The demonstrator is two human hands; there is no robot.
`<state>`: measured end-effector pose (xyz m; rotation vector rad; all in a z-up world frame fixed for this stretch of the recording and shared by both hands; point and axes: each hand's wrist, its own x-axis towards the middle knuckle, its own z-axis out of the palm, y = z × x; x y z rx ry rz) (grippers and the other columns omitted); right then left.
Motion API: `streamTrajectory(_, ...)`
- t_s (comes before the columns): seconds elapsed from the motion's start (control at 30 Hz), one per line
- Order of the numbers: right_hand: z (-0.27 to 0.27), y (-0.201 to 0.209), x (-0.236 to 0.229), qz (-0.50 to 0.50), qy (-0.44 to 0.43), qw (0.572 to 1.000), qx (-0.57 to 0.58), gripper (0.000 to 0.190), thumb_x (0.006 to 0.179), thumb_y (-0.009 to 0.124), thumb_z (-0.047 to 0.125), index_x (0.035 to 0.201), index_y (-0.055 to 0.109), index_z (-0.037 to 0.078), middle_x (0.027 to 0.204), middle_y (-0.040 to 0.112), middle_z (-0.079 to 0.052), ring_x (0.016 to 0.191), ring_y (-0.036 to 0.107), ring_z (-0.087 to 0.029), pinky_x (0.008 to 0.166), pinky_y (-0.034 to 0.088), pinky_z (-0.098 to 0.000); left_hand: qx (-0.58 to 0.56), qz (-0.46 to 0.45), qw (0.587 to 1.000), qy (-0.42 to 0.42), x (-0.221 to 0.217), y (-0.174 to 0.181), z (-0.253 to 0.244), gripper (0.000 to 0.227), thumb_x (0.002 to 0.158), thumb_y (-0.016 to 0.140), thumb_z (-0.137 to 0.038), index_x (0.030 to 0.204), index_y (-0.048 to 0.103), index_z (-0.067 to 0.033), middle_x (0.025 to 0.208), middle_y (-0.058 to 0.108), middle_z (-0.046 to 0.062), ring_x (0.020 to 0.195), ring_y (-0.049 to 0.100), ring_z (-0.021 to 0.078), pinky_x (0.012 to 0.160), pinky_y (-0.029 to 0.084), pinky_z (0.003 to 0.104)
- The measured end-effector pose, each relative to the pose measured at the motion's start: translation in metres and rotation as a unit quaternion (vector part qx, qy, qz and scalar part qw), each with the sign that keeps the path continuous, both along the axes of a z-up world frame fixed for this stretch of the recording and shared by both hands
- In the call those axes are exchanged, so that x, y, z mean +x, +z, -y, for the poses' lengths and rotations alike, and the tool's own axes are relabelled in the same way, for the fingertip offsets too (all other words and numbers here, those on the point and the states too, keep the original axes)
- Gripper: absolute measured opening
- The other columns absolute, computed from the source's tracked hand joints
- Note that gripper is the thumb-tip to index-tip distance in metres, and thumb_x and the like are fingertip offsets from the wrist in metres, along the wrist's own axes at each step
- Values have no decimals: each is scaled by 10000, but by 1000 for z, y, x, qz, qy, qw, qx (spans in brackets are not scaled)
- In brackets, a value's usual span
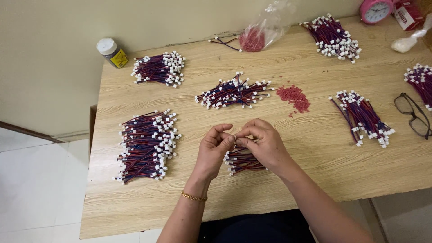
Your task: Threading small red beads onto individual electrical wires with connectors
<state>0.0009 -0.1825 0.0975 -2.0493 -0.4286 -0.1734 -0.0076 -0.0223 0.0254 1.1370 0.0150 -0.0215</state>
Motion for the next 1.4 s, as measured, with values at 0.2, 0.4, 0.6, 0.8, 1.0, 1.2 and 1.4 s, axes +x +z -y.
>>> streamTrajectory(0.2,5,-9,9,50,18,999,-5,63,761,814,193,803,768,186,810,661,2,851,593,-190,792,463,-321,2,1,1000,-16,6,-4,-2,324,875,674,-4,1191,600,-1,762,671,98,757,682,165,614,537,217)
streamTrajectory(0.4,0,-26,4,-36,25,994,97,61,782,780,92,840,760,98,823,687,-101,820,646,-217,768,494,-355,-42,-26,998,-28,5,-8,0,329,890,654,-15,1211,585,-12,767,665,78,772,689,159,610,548,212)
streamTrajectory(0.6,2,-23,9,-70,36,992,101,110,748,812,81,851,778,97,814,701,-55,798,642,-150,786,492,-310,-33,-22,998,-41,5,-2,-2,348,876,675,-11,1215,594,-15,741,664,88,716,672,147,588,540,211)
streamTrajectory(0.8,7,-44,5,-188,59,964,180,111,839,724,60,942,748,29,855,684,-81,864,563,-141,839,470,-343,-85,-41,994,-49,7,-11,-3,399,874,676,-27,1255,559,-16,772,662,82,802,679,156,613,536,205)
streamTrajectory(1.0,0,-31,3,-202,25,963,175,140,762,745,5,902,741,16,779,672,-47,801,561,-118,766,471,-291,-9,-20,998,-57,0,8,-6,402,864,683,-8,1253,581,-15,744,636,65,809,651,150,642,528,217)
streamTrajectory(1.2,3,-39,10,-165,26,978,129,157,735,744,3,886,761,38,776,647,-99,806,575,-148,764,470,-317,33,-15,999,-32,-1,-12,1,321,883,655,-20,1203,631,-18,730,609,44,735,616,112,631,506,202)
streamTrajectory(1.4,4,-66,23,-95,-9,993,-69,132,833,676,67,935,758,88,819,690,-91,836,673,-257,767,512,-359,472,-33,878,-70,29,23,-14,294,871,653,-226,1163,679,-209,871,726,87,864,700,328,761,541,452)
